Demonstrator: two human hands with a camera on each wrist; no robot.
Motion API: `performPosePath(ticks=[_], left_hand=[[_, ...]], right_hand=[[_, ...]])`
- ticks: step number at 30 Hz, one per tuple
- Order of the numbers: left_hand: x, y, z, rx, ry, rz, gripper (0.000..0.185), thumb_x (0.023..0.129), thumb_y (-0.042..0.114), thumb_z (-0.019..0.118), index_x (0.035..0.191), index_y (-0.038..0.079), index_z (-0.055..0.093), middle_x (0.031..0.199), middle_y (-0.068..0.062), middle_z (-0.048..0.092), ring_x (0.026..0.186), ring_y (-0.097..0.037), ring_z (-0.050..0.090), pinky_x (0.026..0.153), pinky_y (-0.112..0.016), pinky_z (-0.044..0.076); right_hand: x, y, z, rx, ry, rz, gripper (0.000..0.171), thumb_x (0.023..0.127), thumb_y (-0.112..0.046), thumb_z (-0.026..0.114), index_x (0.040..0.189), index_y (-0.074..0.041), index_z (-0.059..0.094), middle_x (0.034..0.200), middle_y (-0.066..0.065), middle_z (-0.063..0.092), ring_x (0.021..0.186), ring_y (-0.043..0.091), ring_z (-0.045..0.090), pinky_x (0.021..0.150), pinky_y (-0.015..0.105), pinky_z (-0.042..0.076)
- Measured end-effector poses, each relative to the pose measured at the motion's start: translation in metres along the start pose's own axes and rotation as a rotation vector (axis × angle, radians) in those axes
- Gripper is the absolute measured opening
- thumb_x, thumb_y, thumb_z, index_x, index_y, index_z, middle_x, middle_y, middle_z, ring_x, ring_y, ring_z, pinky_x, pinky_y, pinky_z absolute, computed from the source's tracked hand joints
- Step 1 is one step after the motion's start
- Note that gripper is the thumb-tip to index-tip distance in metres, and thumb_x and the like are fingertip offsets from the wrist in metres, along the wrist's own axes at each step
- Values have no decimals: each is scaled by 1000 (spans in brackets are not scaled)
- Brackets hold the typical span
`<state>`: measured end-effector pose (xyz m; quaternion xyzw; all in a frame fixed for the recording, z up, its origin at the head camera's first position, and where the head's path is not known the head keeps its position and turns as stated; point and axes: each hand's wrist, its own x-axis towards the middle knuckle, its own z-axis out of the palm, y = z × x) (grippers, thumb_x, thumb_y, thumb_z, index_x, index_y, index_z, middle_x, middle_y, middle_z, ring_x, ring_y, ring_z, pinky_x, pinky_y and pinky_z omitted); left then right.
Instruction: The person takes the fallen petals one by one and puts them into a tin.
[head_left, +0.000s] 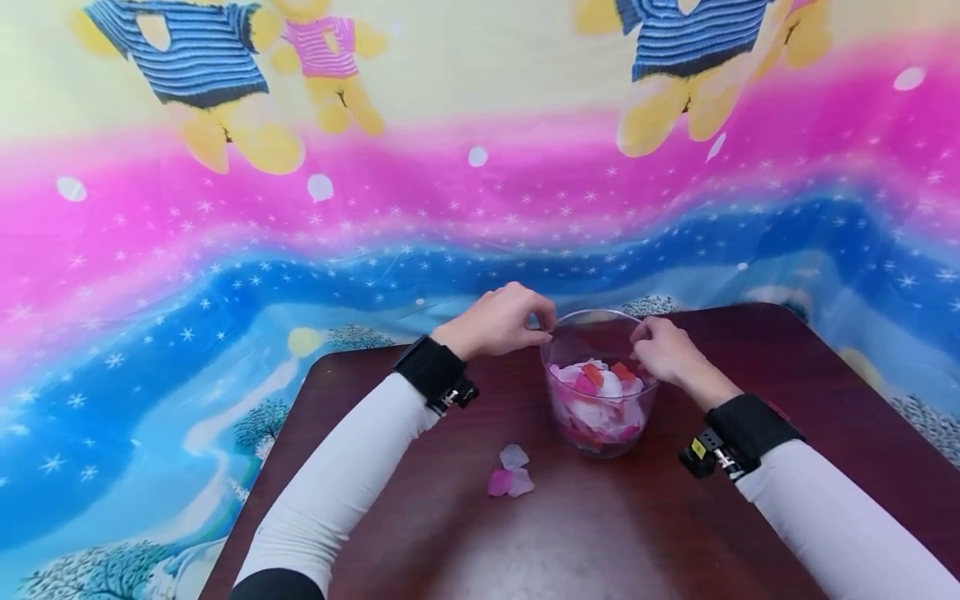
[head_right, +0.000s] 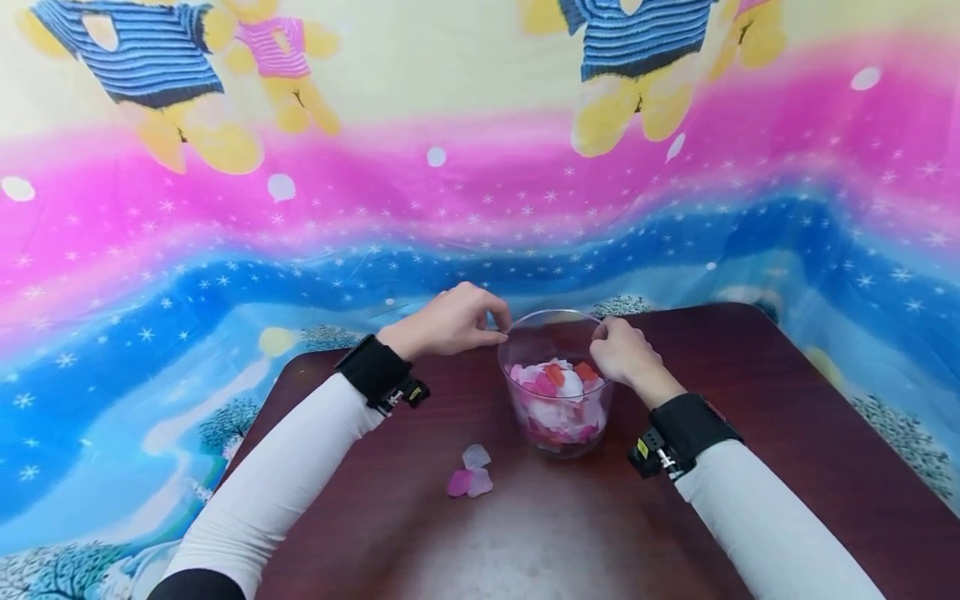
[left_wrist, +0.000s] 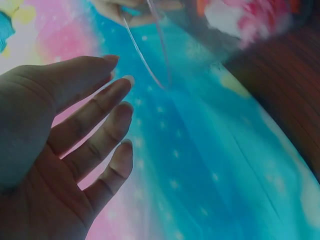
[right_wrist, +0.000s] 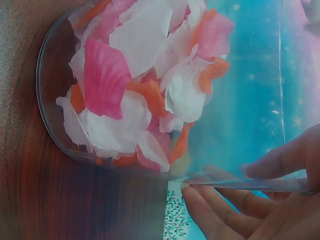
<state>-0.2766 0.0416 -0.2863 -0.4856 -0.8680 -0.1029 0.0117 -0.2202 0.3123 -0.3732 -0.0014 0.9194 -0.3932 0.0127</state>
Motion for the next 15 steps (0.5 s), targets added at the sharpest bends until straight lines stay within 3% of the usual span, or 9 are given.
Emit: performPosePath(ticks=[4,8,15], left_hand=[[-25,-15,-1,-23,14,-16,6,96,19,74,100,15,77,95,7,72,78,-6,62,72,-24,51],[-52,-23,9,-23,-23,-30,4,93,17,77,97,16,76,90,8,71,77,-4,63,73,-20,52],[-103,-22,58,-79,-170,-66,13,91,18,80,103,17,76,93,10,73,81,1,65,76,-20,54]], right_hand=[[-2,4,-5,-8,-10,-12,41,102,-9,39,132,17,46,118,36,62,103,46,66,75,44,59],[-3,5,-5,-9,-7,-12,42,102,-9,39,133,18,46,118,36,62,103,47,66,74,44,59],[-1,-1,0,-13,-11,-18,41,101,-9,39,132,18,46,117,36,62,102,47,65,76,46,58]])
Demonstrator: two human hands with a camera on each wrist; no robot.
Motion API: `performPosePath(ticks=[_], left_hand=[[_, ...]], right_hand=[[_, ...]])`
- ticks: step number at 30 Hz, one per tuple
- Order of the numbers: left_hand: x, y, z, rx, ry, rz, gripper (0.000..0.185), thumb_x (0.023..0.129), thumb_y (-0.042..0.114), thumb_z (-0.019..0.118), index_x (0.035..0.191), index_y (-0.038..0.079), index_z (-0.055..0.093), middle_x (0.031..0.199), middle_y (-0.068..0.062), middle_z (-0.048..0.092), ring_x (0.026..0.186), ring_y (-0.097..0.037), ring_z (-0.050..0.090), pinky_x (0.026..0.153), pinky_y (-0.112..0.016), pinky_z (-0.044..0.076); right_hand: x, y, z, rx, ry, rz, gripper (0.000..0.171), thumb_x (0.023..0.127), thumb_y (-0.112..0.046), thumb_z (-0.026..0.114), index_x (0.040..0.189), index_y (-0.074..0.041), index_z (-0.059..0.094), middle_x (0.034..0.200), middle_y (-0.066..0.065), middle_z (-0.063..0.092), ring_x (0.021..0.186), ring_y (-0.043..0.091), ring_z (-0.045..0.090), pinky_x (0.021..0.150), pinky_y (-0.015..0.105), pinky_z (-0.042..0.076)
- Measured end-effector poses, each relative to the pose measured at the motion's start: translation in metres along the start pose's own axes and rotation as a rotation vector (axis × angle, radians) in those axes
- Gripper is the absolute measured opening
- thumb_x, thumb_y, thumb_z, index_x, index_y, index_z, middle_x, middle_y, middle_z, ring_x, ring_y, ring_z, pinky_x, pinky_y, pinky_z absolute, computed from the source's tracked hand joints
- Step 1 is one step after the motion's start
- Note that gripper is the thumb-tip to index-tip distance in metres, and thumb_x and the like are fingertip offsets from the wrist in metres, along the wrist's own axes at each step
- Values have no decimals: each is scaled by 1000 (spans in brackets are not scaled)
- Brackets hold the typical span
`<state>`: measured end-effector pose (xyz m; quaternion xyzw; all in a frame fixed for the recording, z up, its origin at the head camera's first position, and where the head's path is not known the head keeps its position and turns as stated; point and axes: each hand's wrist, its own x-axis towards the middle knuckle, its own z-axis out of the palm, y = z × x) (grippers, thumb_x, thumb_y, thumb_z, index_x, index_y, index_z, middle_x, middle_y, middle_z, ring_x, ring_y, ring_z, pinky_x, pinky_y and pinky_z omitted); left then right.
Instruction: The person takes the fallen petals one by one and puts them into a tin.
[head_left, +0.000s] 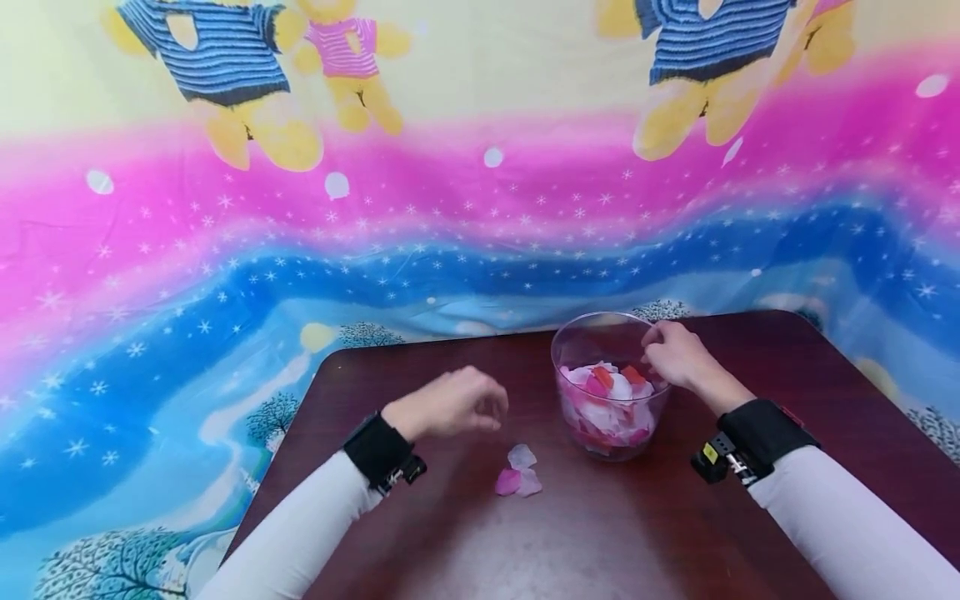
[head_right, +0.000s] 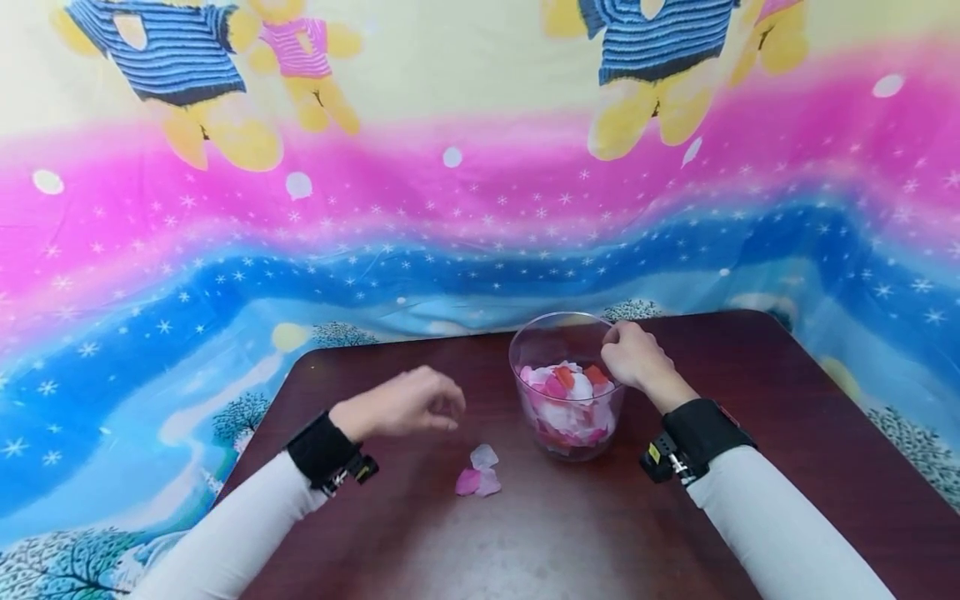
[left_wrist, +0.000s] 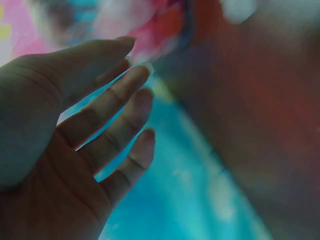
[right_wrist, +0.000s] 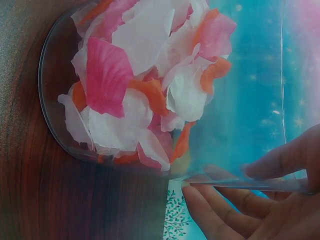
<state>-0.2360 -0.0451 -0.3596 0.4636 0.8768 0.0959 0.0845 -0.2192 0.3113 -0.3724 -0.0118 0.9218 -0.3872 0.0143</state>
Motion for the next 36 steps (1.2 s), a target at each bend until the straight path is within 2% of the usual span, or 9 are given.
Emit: performPosePath(ticks=[6,11,16,24,27,32,36], left_hand=[[-6,2,53,-8,-93,-10,23,90,23,82,110,15,76,99,8,74,88,0,67,79,-19,53],[-6,4,77,-17,-120,-35,21,89,24,82,109,18,77,93,12,72,87,-2,65,75,-18,51],[-4,6,86,-22,-106,-25,16,90,19,81,106,19,77,87,14,69,84,-1,64,73,-17,49],[-2,7,90,-103,-95,-27,11,93,11,76,95,22,79,85,16,67,78,3,58,71,-17,49],[-2,6,90,-80,-85,-23,11,92,14,78,98,22,78,89,14,67,82,1,60,72,-18,50],[-2,5,91,-20,-71,-35,21,91,22,80,112,23,75,100,11,65,91,-2,61,77,-20,50],[-2,5,91,-42,-85,-42,14,92,20,79,105,24,77,95,14,65,86,-3,61,74,-19,49]], right_hand=[[0,-1,1,4,7,8,41,102,-9,39,132,16,47,118,35,62,103,46,65,78,47,58],[2,1,3,11,5,8,42,101,-9,39,133,17,47,117,35,63,102,46,65,77,46,59],[1,0,2,12,10,13,41,101,-9,39,132,16,47,117,35,62,101,45,66,77,46,59],[1,0,0,22,10,25,40,100,-8,40,132,17,47,117,36,62,100,44,66,76,45,59],[1,0,0,22,11,22,40,100,-7,40,131,17,47,116,36,62,99,44,67,74,45,59],[1,1,0,16,13,17,40,100,-8,40,131,17,47,116,35,63,98,43,67,74,44,58],[1,2,0,12,14,18,40,100,-8,40,131,16,47,117,35,63,99,44,66,73,44,58]])
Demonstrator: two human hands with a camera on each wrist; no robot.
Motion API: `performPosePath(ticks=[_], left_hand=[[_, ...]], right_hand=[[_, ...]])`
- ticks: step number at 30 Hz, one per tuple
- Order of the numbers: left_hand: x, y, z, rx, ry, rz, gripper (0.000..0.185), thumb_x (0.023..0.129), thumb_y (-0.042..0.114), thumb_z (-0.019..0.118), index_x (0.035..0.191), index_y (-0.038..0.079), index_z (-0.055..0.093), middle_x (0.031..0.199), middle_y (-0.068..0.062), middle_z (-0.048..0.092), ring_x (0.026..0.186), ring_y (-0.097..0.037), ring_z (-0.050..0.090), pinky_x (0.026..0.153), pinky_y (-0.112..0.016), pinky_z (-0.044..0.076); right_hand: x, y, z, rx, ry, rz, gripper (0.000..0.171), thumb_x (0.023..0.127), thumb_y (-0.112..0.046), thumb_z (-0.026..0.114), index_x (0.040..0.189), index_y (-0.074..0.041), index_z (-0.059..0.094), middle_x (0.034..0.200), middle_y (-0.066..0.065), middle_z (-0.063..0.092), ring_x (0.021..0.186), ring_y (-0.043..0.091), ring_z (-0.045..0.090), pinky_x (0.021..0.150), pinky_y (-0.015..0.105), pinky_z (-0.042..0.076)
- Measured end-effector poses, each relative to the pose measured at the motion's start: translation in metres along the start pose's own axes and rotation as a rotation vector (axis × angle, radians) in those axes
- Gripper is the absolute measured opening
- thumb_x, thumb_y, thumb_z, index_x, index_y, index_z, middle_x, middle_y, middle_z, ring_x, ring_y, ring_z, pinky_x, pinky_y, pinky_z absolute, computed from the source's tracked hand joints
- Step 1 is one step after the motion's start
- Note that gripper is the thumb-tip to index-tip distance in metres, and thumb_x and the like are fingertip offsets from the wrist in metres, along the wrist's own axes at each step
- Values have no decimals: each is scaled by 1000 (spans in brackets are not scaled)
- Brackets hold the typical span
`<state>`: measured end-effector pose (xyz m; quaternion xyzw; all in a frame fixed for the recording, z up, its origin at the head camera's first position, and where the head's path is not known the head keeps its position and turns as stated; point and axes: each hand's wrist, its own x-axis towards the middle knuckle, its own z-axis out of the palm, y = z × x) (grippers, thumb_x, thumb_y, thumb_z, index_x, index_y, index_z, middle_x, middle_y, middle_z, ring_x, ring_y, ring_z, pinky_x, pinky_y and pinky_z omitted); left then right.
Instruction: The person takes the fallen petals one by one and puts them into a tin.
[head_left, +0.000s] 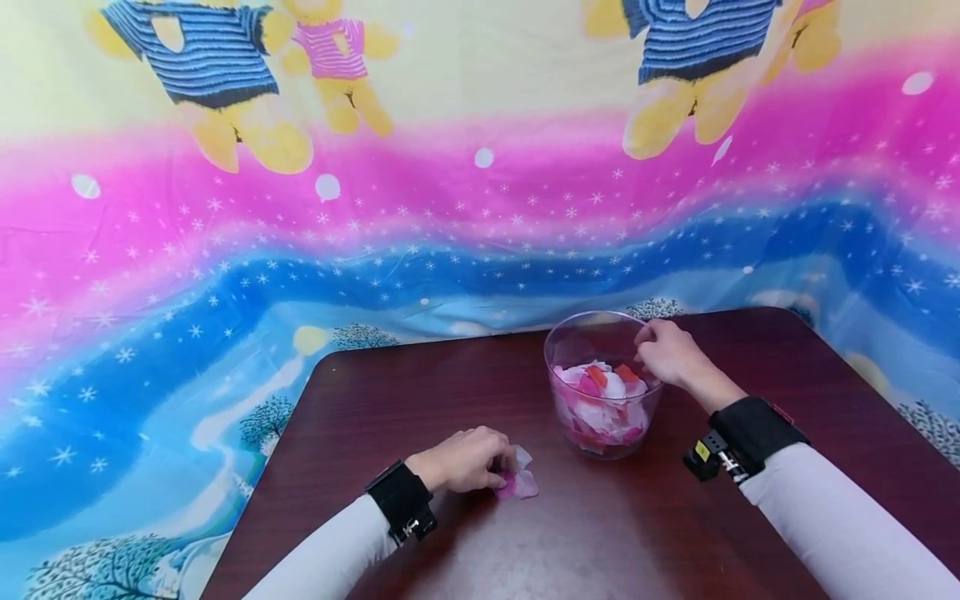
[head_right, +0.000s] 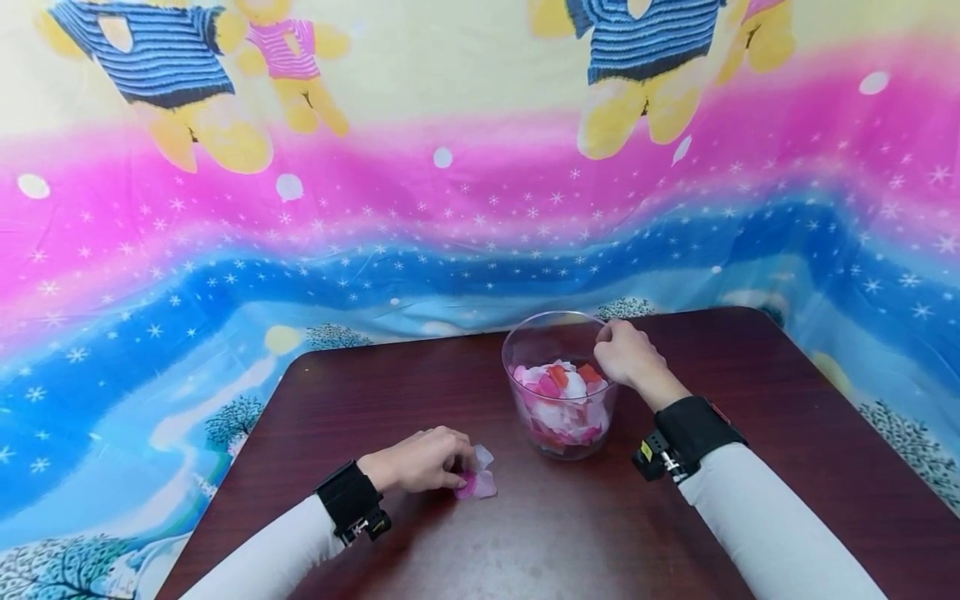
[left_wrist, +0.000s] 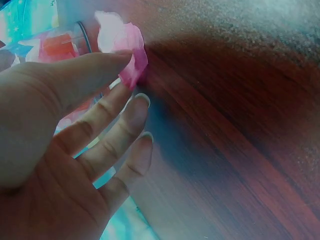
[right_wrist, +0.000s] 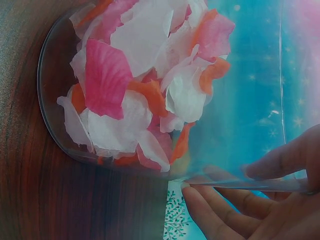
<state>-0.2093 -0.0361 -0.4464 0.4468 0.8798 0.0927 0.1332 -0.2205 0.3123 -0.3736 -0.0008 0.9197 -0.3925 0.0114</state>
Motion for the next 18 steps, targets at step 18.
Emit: performPosePath(ticks=[18], left_hand=[[6,17,-88,-124,71,115,6,92,10,76,94,16,75,84,11,70,74,0,64,70,-17,54]], right_hand=[[-1,0,-1,12,-22,6,42,101,-10,39,134,17,45,118,34,61,103,45,65,76,44,59]])
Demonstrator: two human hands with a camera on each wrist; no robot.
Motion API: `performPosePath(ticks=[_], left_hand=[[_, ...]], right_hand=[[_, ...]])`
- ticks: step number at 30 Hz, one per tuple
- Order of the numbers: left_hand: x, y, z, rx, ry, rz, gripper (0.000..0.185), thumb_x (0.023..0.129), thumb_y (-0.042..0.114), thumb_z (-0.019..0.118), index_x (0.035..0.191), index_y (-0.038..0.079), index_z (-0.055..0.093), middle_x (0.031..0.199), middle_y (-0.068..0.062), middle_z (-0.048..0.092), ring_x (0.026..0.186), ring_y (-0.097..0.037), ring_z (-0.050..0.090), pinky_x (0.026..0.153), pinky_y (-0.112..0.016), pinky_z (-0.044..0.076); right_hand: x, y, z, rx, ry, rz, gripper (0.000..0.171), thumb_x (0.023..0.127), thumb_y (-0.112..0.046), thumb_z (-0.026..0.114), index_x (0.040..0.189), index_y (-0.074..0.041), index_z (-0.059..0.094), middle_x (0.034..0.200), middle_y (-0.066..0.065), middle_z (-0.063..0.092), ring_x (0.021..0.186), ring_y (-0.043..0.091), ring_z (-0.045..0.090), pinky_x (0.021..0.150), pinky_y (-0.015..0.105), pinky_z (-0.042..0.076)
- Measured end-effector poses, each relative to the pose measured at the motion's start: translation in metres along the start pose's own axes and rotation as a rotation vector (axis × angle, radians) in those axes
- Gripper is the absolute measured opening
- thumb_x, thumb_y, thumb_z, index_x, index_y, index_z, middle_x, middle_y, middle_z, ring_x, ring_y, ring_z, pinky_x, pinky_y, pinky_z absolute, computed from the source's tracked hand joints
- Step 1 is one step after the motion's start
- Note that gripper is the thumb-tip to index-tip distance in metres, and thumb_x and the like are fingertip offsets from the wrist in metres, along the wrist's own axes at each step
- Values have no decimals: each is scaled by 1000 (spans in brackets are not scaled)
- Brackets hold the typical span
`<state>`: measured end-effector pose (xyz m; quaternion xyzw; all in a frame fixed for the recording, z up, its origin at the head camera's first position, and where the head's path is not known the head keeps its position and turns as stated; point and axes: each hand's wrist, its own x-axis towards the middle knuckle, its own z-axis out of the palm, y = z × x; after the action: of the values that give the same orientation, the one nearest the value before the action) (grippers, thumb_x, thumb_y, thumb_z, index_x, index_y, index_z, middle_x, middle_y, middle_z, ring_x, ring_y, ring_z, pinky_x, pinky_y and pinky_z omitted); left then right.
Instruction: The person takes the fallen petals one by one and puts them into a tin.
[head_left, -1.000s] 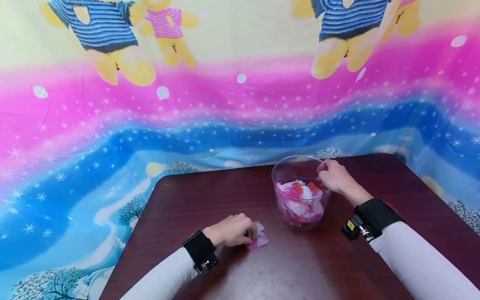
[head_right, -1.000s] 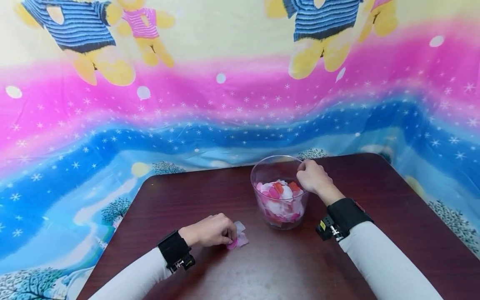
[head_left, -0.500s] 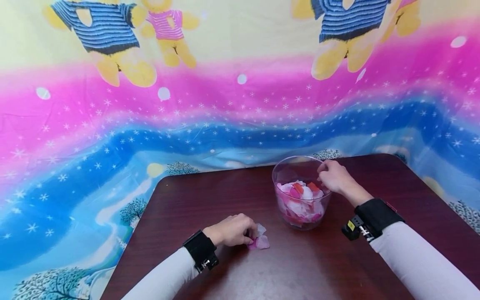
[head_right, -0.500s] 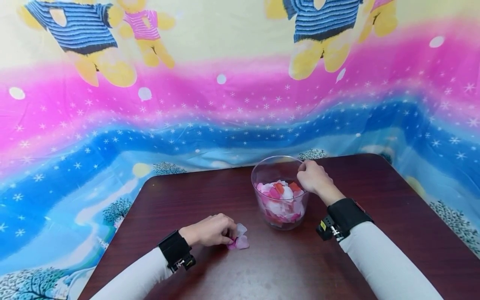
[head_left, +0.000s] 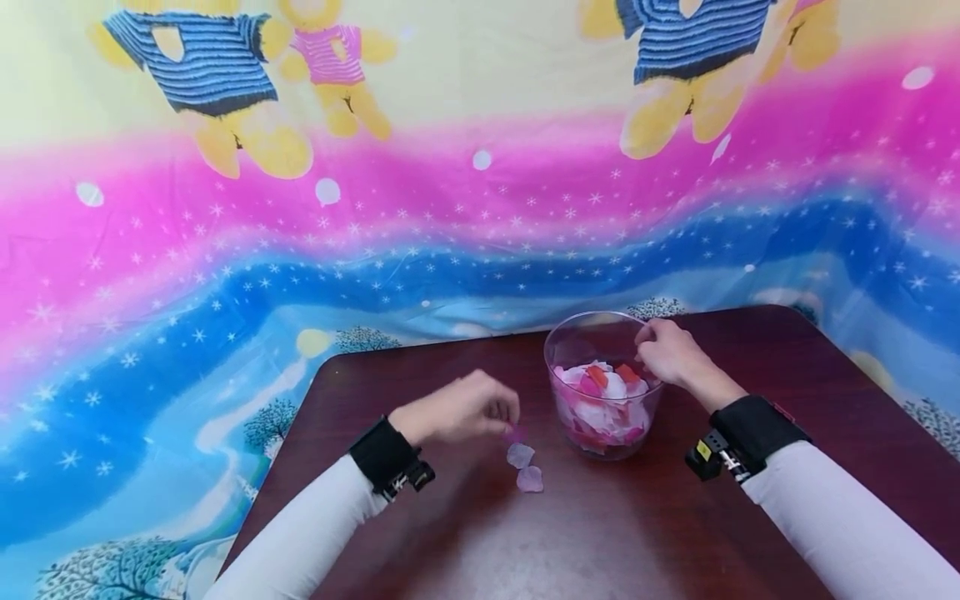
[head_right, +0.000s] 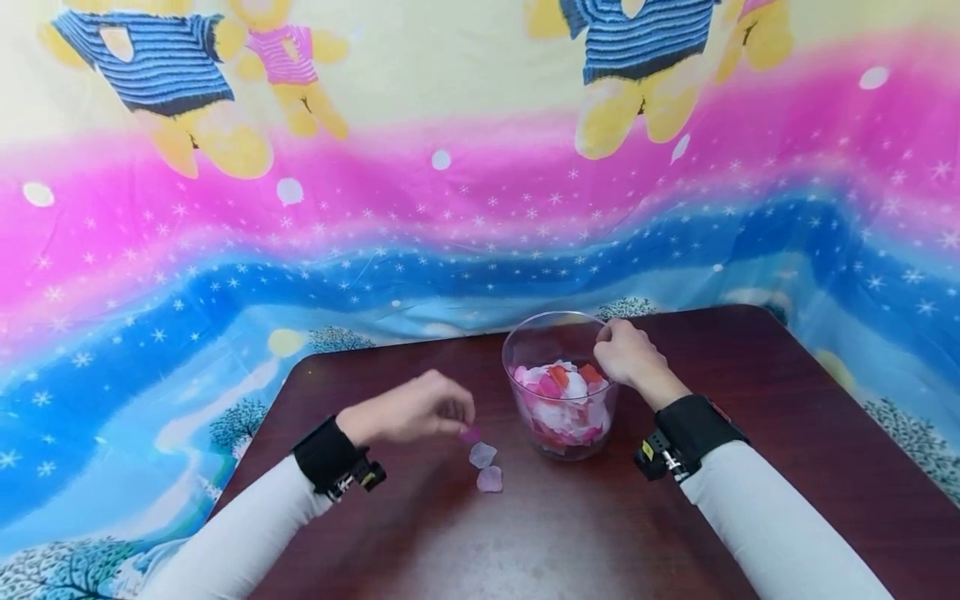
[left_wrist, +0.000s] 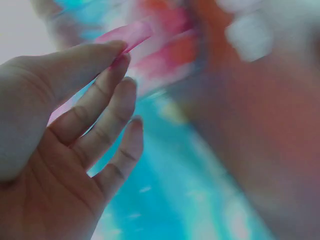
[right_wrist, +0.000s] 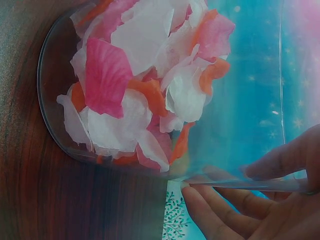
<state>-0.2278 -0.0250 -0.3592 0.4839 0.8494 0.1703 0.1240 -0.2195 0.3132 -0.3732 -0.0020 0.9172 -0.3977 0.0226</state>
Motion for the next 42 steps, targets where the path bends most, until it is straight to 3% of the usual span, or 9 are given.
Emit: performPosePath(ticks=[4,8,15,21,27,34,38,42], left_hand=[[17,14,-38,38,120,60,5,93,11,76,95,15,75,80,8,69,70,-4,62,67,-20,53],[44,23,-59,134,168,90,4,95,13,74,98,15,76,80,7,67,72,-6,60,67,-21,51],[90,30,-59,298,142,40,3,98,21,71,98,18,73,87,8,66,82,-8,59,71,-24,50],[106,26,-56,358,149,8,5,97,24,73,97,19,73,88,10,66,83,-7,60,71,-25,50],[101,27,-64,379,164,4,13,97,23,72,110,20,74,105,8,72,95,-9,63,74,-26,52],[76,24,-72,374,194,15,16,98,24,71,114,19,72,113,7,71,97,-9,61,75,-26,51],[57,17,-66,383,199,32,11,97,19,73,108,18,74,106,7,71,96,-11,64,78,-29,52],[38,6,-48,406,176,40,9,93,17,77,101,19,74,99,7,70,92,-10,65,78,-29,54]], right_hand=[[1,-1,1,-9,5,2,40,102,-10,40,132,16,47,116,33,62,101,42,65,76,44,58],[2,-3,5,-9,10,-4,39,102,-10,40,130,15,48,114,31,64,99,40,65,75,43,57],[4,-8,12,12,-6,-12,40,101,-9,39,131,16,47,115,32,63,101,44,66,74,43,58],[6,-14,16,-2,6,-18,38,102,-10,40,130,14,50,114,29,64,102,40,65,76,43,57],[5,-17,15,-4,0,-7,38,103,-11,40,132,13,49,117,30,63,104,40,65,78,44,57],[4,-13,8,-1,-11,3,40,102,-10,38,133,14,47,119,32,62,106,43,64,77,43,57],[2,-8,3,-10,-2,3,40,101,-10,38,132,15,47,119,33,62,105,43,65,77,44,57],[0,-2,-1,-15,3,7,41,102,-10,39,133,16,47,120,34,62,106,44,65,81,47,57]])
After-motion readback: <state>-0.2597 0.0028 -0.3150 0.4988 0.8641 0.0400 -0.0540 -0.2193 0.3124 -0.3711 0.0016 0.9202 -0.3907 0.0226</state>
